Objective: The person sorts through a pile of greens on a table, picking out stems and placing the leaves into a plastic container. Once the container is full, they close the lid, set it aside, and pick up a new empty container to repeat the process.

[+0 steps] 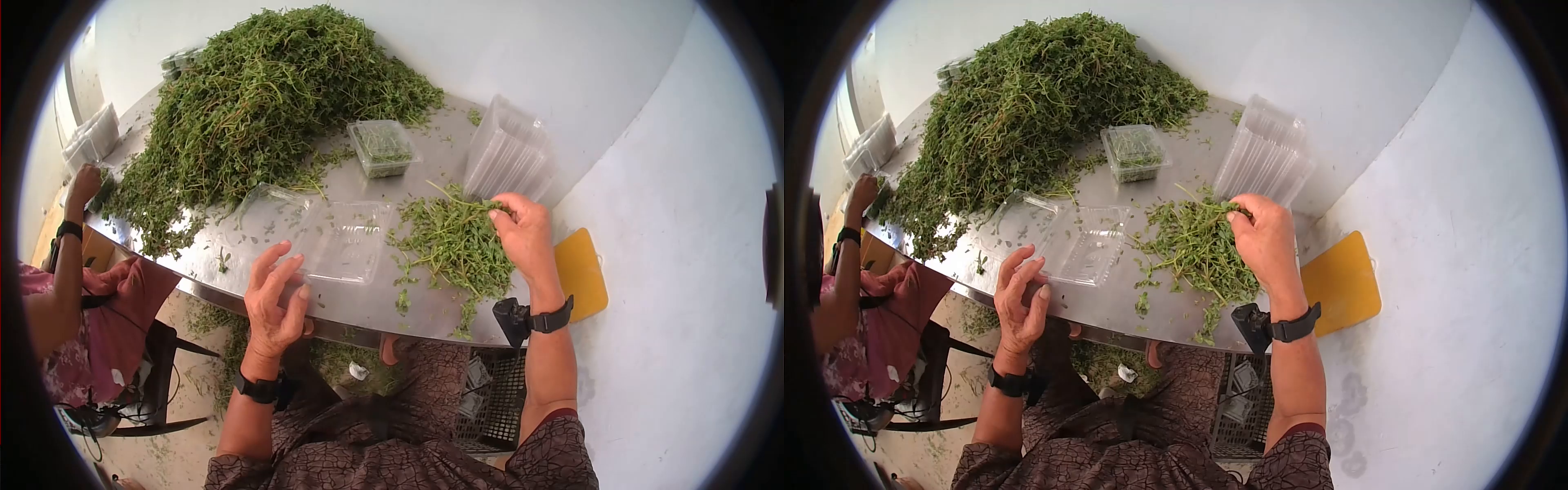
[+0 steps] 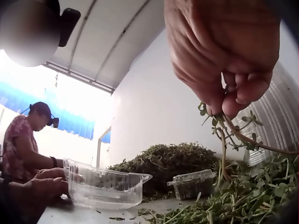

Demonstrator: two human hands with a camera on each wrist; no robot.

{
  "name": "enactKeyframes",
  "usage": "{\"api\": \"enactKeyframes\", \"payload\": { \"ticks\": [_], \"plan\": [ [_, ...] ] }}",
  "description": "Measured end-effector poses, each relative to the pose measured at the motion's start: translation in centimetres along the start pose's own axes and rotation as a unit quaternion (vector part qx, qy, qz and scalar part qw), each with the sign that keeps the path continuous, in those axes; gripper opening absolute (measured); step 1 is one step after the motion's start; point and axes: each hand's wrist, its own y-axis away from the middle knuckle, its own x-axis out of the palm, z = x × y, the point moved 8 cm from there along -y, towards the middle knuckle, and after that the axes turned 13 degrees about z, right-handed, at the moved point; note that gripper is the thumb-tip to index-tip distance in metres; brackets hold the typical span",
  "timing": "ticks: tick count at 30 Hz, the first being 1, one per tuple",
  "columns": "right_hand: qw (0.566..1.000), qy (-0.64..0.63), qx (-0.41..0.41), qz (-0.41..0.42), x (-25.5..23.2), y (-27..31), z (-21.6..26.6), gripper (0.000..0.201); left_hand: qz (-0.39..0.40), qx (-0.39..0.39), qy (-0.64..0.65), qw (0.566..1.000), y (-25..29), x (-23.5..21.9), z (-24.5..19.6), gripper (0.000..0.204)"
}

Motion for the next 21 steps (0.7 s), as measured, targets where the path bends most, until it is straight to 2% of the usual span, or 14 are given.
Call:
{"api": "enactKeyframes", "payload": {
  "ticks": [3,6,7,8,10,12,13,16,18,21],
  "plan": [
    [0.998,-0.048,0.007,-0.026,0.1,0.5,0.2,0.017,0.001,-0.004,0.018,1.0,0.1,0.0,0.2,0.039],
    [1.0,-0.017,-0.011,-0.02,0.8,0.6,0.0,0.016,0.004,-0.014,0.015,1.0,-0.1,-0.1,0.1,0.037],
    [1.0,-0.017,-0.013,-0.02,1.0,0.6,-0.4,0.016,0.0,0.009,-0.007,1.0,-0.1,-0.2,-0.1,0.036],
    [0.998,-0.051,-0.019,-0.037,0.9,0.7,-1.1,0.017,-0.006,0.03,-0.029,0.999,-0.2,-0.4,-0.3,0.035],
    [0.995,-0.086,-0.026,-0.049,0.8,1.0,-0.5,0.017,0.0,0.024,-0.014,1.0,-0.4,-0.6,-0.6,0.034],
    [0.983,-0.165,0.02,-0.083,-0.5,1.8,0.0,0.018,0.01,0.022,0.003,1.0,-0.7,-0.4,-0.7,0.034],
    [0.983,-0.164,0.019,-0.085,-0.7,2.1,0.5,0.018,0.013,0.024,0.0,1.0,-0.9,-0.2,-0.8,0.034],
    [0.971,-0.215,0.008,-0.101,-0.7,3.1,1.0,0.02,0.016,0.013,0.01,1.0,-1.4,0.1,-1.1,0.036],
    [0.949,-0.283,-0.014,-0.14,-0.8,4.0,0.8,0.02,0.018,-0.001,0.023,1.0,-1.6,0.3,-1.1,0.038],
    [0.938,-0.302,-0.043,-0.165,0.1,4.7,0.8,0.02,0.019,0.007,-0.02,1.0,-1.9,0.6,-1.7,0.041]
  ]
}}
